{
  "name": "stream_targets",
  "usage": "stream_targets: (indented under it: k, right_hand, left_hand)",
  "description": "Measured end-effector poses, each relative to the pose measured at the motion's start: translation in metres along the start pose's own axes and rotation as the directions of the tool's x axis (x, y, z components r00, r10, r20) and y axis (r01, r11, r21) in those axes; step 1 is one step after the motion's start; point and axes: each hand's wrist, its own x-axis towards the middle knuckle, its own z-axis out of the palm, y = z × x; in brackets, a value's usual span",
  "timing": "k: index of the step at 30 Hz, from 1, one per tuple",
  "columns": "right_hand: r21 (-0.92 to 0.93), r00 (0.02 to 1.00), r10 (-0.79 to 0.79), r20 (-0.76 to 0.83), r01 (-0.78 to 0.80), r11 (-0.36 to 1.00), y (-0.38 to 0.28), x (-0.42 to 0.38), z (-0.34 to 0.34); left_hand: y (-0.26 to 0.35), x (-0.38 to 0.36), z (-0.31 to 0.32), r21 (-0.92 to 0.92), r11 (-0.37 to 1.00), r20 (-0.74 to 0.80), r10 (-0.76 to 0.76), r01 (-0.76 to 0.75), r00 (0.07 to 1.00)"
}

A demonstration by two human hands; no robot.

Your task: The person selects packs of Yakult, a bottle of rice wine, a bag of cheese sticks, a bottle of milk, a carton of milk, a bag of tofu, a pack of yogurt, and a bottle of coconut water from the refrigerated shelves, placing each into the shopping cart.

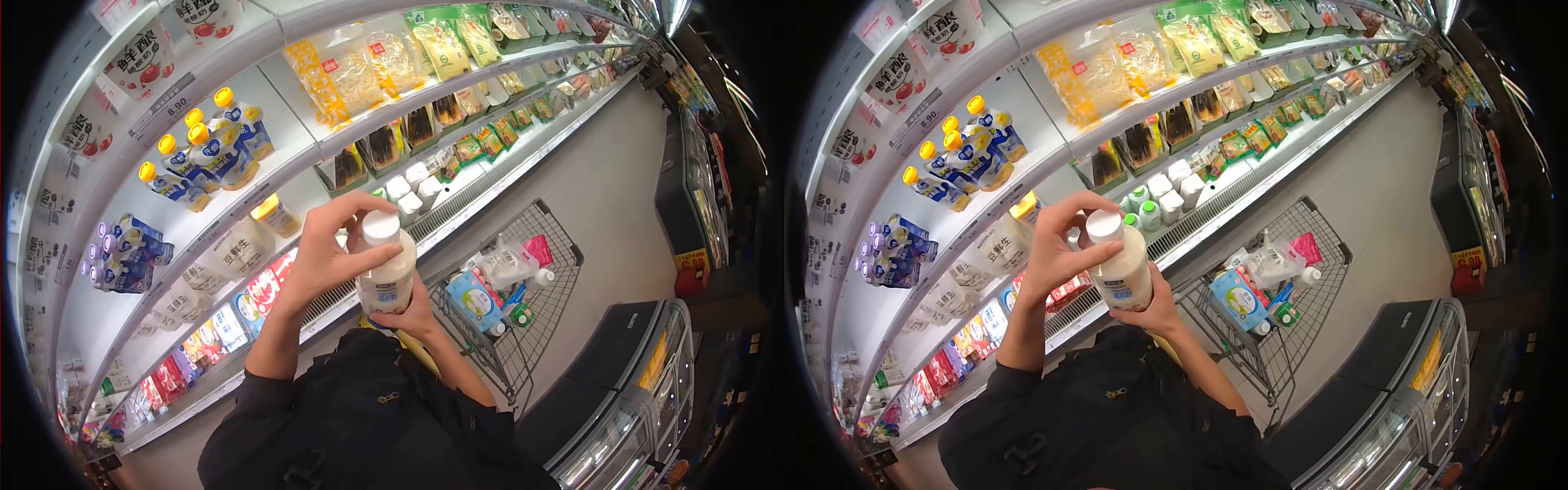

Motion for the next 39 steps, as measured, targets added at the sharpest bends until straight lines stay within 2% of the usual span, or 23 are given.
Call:
stream_targets:
  k: [1, 2, 3, 5, 6, 7, 9, 10, 11, 13, 17, 19, 21, 22, 27, 30, 33, 34, 36, 37, 39]
  right_hand:
    - [0.009, 1.0, -0.018, -0.022, 0.018, 1.0, -0.003, -0.009, -0.001]
    - [0.24, 0.999, 0.03, -0.026, -0.023, 0.97, -0.005, -0.02, -0.002]
    - [0.457, 0.997, 0.069, -0.018, -0.054, 0.888, -0.005, -0.032, -0.004]
    - [0.474, 0.998, 0.009, -0.059, 0.02, 0.88, 0.004, -0.053, -0.009]
    - [0.552, 0.993, 0.057, -0.103, 0.01, 0.834, 0.003, -0.063, -0.01]
    - [0.629, 0.984, 0.109, -0.141, 0.004, 0.777, 0.0, -0.073, -0.012]
    - [0.648, 0.979, 0.093, -0.181, 0.047, 0.76, -0.013, -0.087, -0.022]
    - [0.625, 0.981, 0.071, -0.182, 0.059, 0.779, -0.017, -0.092, -0.026]
    - [0.602, 0.982, 0.054, -0.179, 0.066, 0.795, -0.022, -0.096, -0.028]
    - [0.592, 0.98, 0.03, -0.197, 0.094, 0.8, -0.026, -0.103, -0.032]
    - [0.627, 0.967, 0.001, -0.253, 0.163, 0.762, -0.012, -0.116, -0.034]
    - [0.649, 0.957, 0.006, -0.291, 0.193, 0.736, 0.0, -0.122, -0.039]
    - [0.773, 0.984, -0.032, -0.173, 0.156, 0.615, 0.016, -0.13, -0.046]
    - [0.774, 0.984, -0.03, -0.175, 0.157, 0.613, 0.018, -0.133, -0.047]
    - [0.741, 0.991, -0.009, -0.134, 0.106, 0.663, 0.017, -0.14, -0.05]
    - [0.761, 0.995, -0.02, -0.098, 0.088, 0.643, 0.004, -0.14, -0.047]
    - [0.777, 0.989, -0.019, -0.15, 0.129, 0.616, 0.014, -0.137, -0.046]
    - [0.776, 0.989, -0.016, -0.146, 0.125, 0.619, 0.006, -0.134, -0.044]
    - [0.628, 0.956, 0.004, -0.294, 0.19, 0.754, -0.018, -0.124, -0.041]
    - [0.625, 0.957, 0.004, -0.291, 0.187, 0.758, -0.019, -0.12, -0.043]
    - [0.501, 0.923, -0.067, -0.378, 0.265, 0.824, -0.022, -0.114, -0.046]
  left_hand:
    - [-0.001, 0.005, 0.012, 0.002, 0.999, -0.089, -0.053, 0.053, 0.995]
    - [-0.014, 0.009, 0.027, -0.085, 0.996, -0.073, -0.031, 0.025, 0.997]
    - [-0.027, 0.002, 0.043, -0.357, 0.906, 0.049, -0.223, 0.226, 0.973]
    - [-0.031, -0.01, 0.08, -0.515, 0.822, 0.162, -0.187, 0.245, 0.969]
    - [-0.027, -0.019, 0.098, -0.608, 0.743, 0.209, -0.192, 0.281, 0.959]
    - [-0.032, -0.03, 0.112, -0.596, 0.747, 0.24, -0.186, 0.296, 0.953]
    - [-0.044, -0.047, 0.133, -0.591, 0.649, 0.4, -0.282, 0.48, 0.872]
    - [-0.031, -0.049, 0.137, -0.651, 0.562, 0.419, -0.294, 0.51, 0.859]
    - [-0.029, -0.048, 0.141, -0.636, 0.57, 0.437, -0.291, 0.521, 0.851]
    - [-0.025, -0.046, 0.146, -0.612, 0.597, 0.478, -0.242, 0.518, 0.844]
    - [-0.005, -0.044, 0.155, -0.563, 0.647, 0.463, -0.27, 0.515, 0.844]
    - [-0.003, -0.044, 0.16, -0.557, 0.703, 0.445, -0.196, 0.442, 0.874]
    - [0.002, -0.045, 0.163, -0.543, 0.729, 0.439, -0.177, 0.417, 0.881]
    - [0.004, -0.047, 0.163, -0.53, 0.752, 0.428, -0.162, 0.392, 0.889]
    - [0.001, -0.054, 0.16, -0.516, 0.755, 0.443, -0.17, 0.405, 0.88]
    - [0.0, -0.056, 0.158, -0.528, 0.744, 0.448, -0.165, 0.409, 0.879]
    - [0.0, -0.056, 0.161, -0.559, 0.716, 0.431, -0.181, 0.418, 0.884]
    - [0.0, -0.056, 0.161, -0.584, 0.692, 0.414, -0.196, 0.425, 0.889]
    - [-0.008, -0.056, 0.16, -0.577, 0.686, 0.411, -0.226, 0.443, 0.883]
    - [-0.011, -0.056, 0.159, -0.567, 0.681, 0.411, -0.254, 0.464, 0.876]
    - [-0.014, -0.055, 0.158, -0.555, 0.695, 0.42, -0.24, 0.457, 0.875]
